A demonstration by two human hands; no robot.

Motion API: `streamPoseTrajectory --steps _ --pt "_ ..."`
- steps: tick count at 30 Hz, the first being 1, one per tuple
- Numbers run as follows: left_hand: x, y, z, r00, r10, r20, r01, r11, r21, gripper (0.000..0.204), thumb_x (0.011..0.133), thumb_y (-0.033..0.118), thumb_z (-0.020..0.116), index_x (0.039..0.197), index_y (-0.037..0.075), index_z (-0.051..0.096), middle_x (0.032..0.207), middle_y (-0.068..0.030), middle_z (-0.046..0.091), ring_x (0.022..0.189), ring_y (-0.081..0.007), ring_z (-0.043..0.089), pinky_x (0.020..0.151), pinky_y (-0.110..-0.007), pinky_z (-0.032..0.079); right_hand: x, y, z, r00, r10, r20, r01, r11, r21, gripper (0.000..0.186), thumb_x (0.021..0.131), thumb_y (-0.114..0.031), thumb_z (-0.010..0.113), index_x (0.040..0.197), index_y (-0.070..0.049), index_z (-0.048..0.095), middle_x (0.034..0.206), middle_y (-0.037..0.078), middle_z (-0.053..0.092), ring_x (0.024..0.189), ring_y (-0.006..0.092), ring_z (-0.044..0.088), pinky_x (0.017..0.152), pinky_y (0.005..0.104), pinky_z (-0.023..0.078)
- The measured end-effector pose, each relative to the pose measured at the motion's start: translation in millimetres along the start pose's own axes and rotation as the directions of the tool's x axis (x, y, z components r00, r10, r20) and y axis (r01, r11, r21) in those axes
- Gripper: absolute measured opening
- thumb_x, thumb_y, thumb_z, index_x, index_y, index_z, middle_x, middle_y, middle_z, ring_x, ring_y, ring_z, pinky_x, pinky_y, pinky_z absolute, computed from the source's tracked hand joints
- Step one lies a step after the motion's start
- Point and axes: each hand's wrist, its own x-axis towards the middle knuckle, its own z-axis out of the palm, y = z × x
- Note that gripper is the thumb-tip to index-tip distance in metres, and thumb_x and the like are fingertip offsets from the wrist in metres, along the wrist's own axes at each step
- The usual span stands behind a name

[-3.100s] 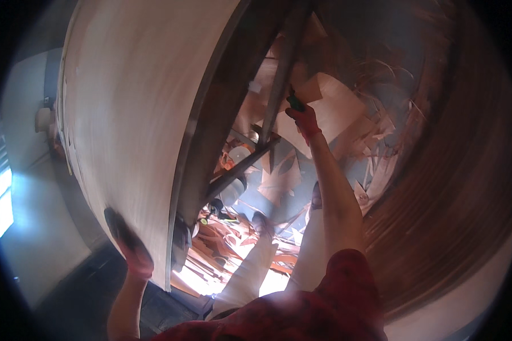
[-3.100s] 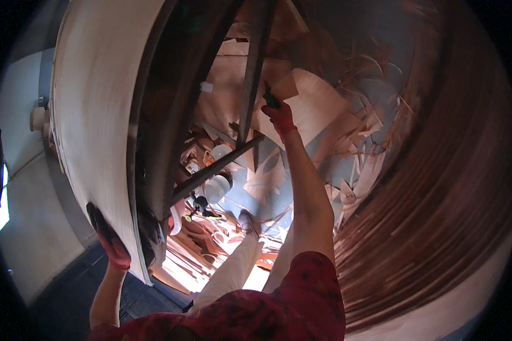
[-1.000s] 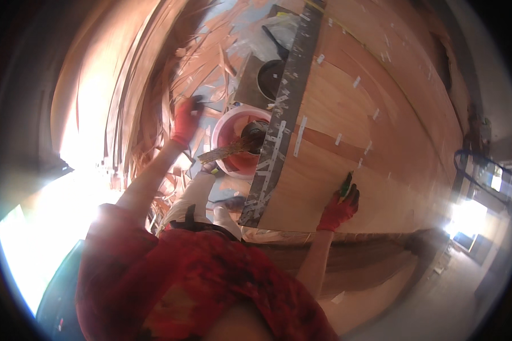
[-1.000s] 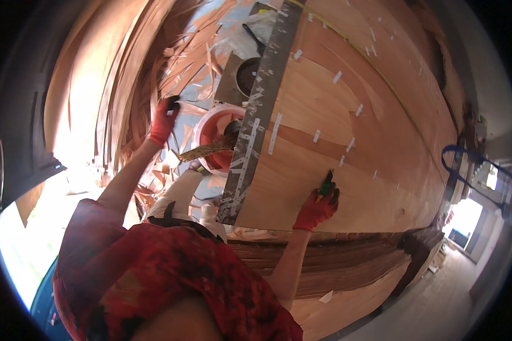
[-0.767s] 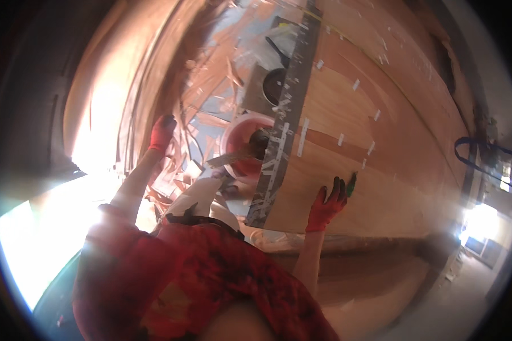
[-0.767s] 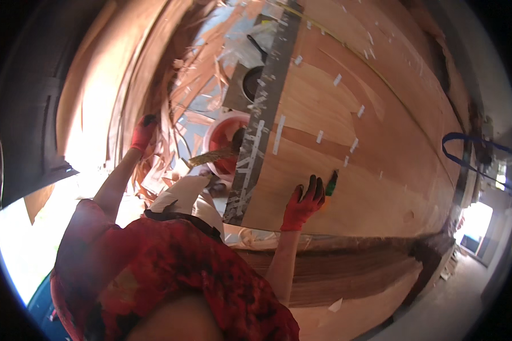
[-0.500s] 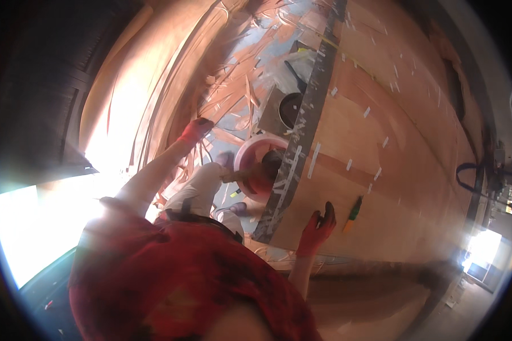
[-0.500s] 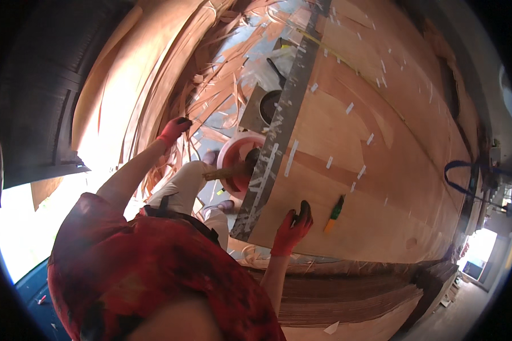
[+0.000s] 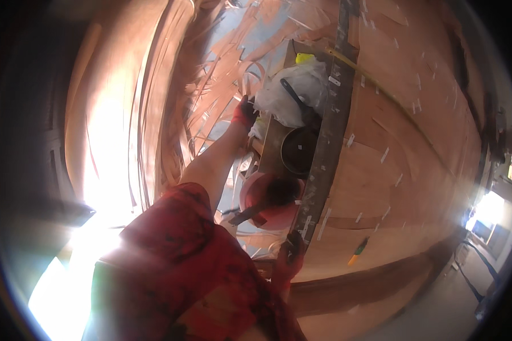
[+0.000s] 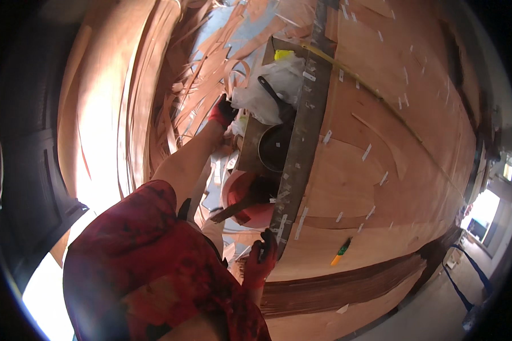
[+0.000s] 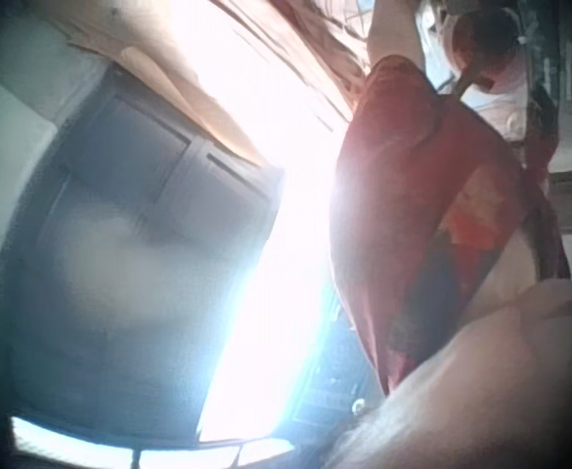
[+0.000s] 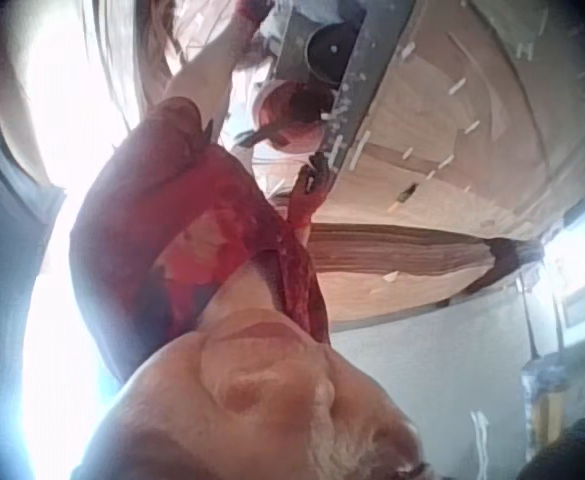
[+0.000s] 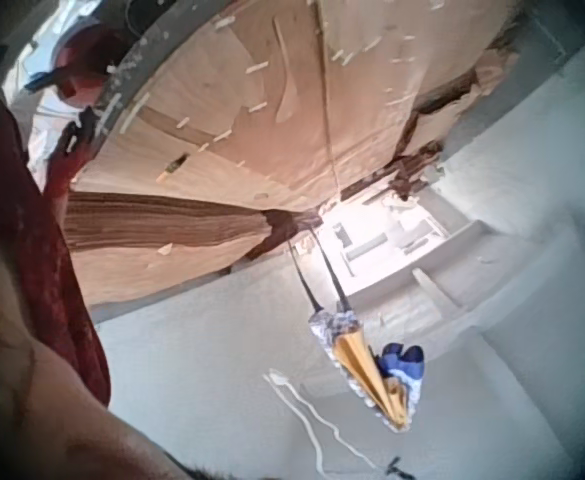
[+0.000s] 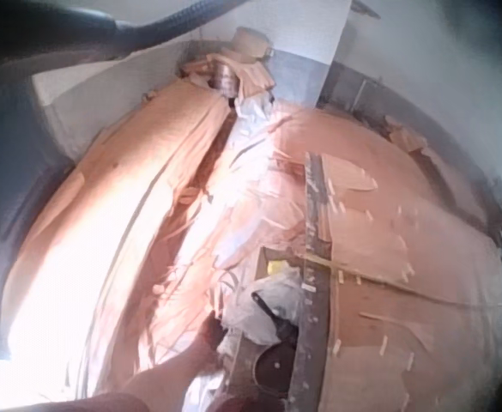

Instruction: The person cuts strips of wood veneer using a utility knife while holding a ruler to guide the blade.

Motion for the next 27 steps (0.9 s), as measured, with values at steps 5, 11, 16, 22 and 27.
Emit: streamPoseTrajectory --steps 5,11,16,22,27 --pt "-16 41 18 0.955 0.027 0.294 0.097 0.913 -0.397 0.025 0.101 0.008 0.055 0.126 0.006 0.057 0.119 -0.0150 0.064 0.119 -0.0347 0.059 0.107 -0.053 0.046 42 -40 32 0.995 0.099 0.009 -0.099 0.991 0.086 0.038 0.094 -0.001 0.057 0.132 0.001 0.059 0.126 0.012 0.065 0.115 0.0216 0.063 0.095 0.0336 0.050" --pt "-105 168 103 0.948 0.122 0.295 -0.134 0.991 0.022 0.038 0.098 0.003 0.058 0.135 -0.004 0.051 0.122 -0.0189 0.063 0.119 -0.0330 0.061 0.112 -0.050 0.046 91 -48 56 0.994 -0.067 0.084 0.063 0.997 0.047 0.044 0.095 -0.013 0.063 0.136 0.001 0.055 0.135 0.020 0.059 0.123 0.0345 0.058 0.099 0.0398 0.048" --pt "-210 245 194 0.899 0.212 0.383 -0.373 0.828 0.419 0.045 0.097 0.008 0.055 0.139 -0.005 0.049 0.123 -0.0218 0.066 0.120 -0.0313 0.062 0.109 -0.040 0.044 126 -56 84 0.955 -0.238 0.178 0.241 0.970 0.002 0.050 0.094 -0.016 0.064 0.139 0.001 0.052 0.137 0.023 0.056 0.127 0.0397 0.053 0.106 0.0432 0.044" --pt "-332 328 251 0.682 0.193 0.706 -0.612 0.678 0.406 0.050 0.098 0.016 0.057 0.143 -0.003 0.047 0.125 -0.0194 0.066 0.113 -0.0280 0.064 0.099 -0.038 0.048 180 -118 146 0.758 -0.640 0.126 0.610 0.764 0.211 0.064 0.082 -0.009 0.073 0.142 -0.008 0.051 0.144 0.020 0.051 0.132 0.0400 0.048 0.110 0.0469 0.039" --pt "-423 440 242 0.653 0.309 0.692 -0.672 0.659 0.339 0.048 0.105 0.027 0.046 0.144 -0.001 0.048 0.133 -0.0186 0.062 0.119 -0.0286 0.064 0.109 -0.040 0.045 216 -166 205 0.674 -0.716 0.184 0.719 0.692 0.059 0.073 0.075 -0.017 0.079 0.142 -0.015 0.052 0.140 0.013 0.057 0.138 0.0371 0.040 0.114 0.0553 0.028"
